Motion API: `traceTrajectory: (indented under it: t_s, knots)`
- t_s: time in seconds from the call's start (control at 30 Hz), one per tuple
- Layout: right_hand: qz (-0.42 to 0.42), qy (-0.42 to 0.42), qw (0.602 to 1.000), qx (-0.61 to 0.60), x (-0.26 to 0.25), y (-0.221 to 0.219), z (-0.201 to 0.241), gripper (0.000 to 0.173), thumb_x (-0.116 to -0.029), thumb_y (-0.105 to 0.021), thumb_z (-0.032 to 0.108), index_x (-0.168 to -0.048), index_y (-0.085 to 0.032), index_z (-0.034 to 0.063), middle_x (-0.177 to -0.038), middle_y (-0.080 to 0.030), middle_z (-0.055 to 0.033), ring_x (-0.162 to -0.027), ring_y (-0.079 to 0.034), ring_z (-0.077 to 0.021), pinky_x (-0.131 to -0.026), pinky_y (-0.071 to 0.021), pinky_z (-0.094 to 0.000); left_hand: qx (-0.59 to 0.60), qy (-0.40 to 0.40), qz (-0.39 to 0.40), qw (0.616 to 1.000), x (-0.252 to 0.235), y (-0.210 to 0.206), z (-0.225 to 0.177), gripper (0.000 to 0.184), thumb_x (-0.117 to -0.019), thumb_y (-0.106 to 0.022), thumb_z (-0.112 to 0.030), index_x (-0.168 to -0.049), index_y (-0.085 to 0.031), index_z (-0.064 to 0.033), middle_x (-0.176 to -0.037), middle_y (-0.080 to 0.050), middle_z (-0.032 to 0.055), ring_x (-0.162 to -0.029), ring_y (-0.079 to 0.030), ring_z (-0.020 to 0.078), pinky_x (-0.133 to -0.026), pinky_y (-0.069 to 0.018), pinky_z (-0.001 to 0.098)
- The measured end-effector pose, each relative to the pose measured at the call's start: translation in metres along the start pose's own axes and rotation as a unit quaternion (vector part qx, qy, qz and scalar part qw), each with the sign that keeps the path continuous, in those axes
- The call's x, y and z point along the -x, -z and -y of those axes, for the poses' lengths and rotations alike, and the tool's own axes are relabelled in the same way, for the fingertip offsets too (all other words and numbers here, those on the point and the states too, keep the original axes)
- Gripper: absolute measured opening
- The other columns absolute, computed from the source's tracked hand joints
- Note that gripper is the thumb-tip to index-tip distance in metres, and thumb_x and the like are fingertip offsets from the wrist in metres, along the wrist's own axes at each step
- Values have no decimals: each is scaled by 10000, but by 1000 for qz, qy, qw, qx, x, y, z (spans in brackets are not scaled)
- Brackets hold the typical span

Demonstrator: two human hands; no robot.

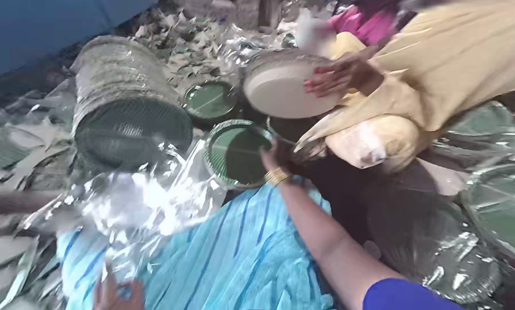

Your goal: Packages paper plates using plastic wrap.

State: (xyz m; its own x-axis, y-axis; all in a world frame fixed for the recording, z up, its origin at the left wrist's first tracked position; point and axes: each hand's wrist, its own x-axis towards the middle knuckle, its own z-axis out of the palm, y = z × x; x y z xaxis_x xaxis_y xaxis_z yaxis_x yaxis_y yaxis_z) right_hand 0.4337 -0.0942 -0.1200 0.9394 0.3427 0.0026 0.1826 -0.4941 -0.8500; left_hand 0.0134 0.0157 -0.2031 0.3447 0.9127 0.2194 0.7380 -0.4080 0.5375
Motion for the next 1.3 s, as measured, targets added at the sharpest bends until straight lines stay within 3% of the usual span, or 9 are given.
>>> traceTrajectory:
  t_s: [0.1,0.4,0.6,0.67,0.77,0.93,1.07,1.2,1.3]
  knots:
    - [-32,-135,989,45,-24,9,-50,770,-877,-791,222,-1485,-413,-63,-1432,-519,-320,-1338,-513,-448,-1094,-434,-595,-4,20,8,1000,-6,-1,-5,656,-925,-596,-61,-1519,-375,111,-1529,-368,404,-1237,-561,584,-1001,-471,662]
    - [53,-201,978,-7,-33,6,-60,451,-996,-611,68,-1407,-515,-89,-1482,-505,-257,-1394,-463,-310,-1158,-334,-456,-13,31,21,999,-11,0,-11,640,-882,-593,-4,-1497,-438,84,-1616,-326,288,-1291,-570,484,-997,-486,618]
    - [7,-236,958,-162,-27,6,-62,560,-925,-644,142,-1436,-479,-15,-1353,-554,-232,-1166,-567,-309,-934,-496,-518,-57,-2,-1,998,-14,10,-16,558,-977,-599,-352,-1411,-598,0,-1512,-528,204,-1347,-512,496,-1064,-335,725]
    - [-1,-236,947,-216,-13,16,-49,374,-955,-606,189,-1291,-559,33,-1094,-587,-153,-897,-573,-238,-732,-501,-433,-57,-43,-21,997,-21,16,-23,460,-997,-592,-340,-1301,-692,-10,-1405,-628,192,-1303,-548,506,-1044,-327,749]
    - [62,-151,930,-329,8,35,-37,109,-1011,-518,136,-1074,-569,64,-845,-591,-32,-722,-588,-130,-659,-528,-333,-40,-91,32,995,-39,36,-31,316,-1003,-632,-198,-1235,-727,-4,-1315,-683,197,-1224,-630,444,-1062,-407,662]
    - [164,-95,952,-239,57,68,2,214,-1006,-451,2,-877,-587,104,-688,-643,62,-616,-621,-4,-596,-535,-184,-53,-119,147,980,-81,65,-49,309,-1009,-568,-16,-1298,-664,37,-1398,-618,211,-1301,-590,393,-1113,-435,563]
    - [334,-127,920,-159,88,51,4,148,-1019,-488,17,-958,-615,62,-731,-675,25,-630,-645,-30,-596,-553,-199,-91,-103,192,972,-85,87,-74,533,-940,-654,25,-1457,-534,-22,-1538,-502,172,-1256,-589,478,-997,-462,690]
    - [468,-128,874,-14,108,5,-9,128,-1006,-572,81,-1113,-621,32,-873,-663,-32,-739,-641,-86,-688,-548,-273,-205,-113,260,937,-115,65,-55,727,-934,-668,-15,-1585,-347,-46,-1692,-246,130,-1205,-621,474,-936,-511,658]
    - [533,-68,836,114,101,-20,-12,340,-1011,-626,141,-1317,-572,2,-1150,-648,-146,-983,-638,-185,-895,-527,-385,-200,-109,242,943,-115,57,-41,889,-883,-720,18,-1625,-236,-52,-1717,-152,136,-1170,-638,480,-919,-521,655]
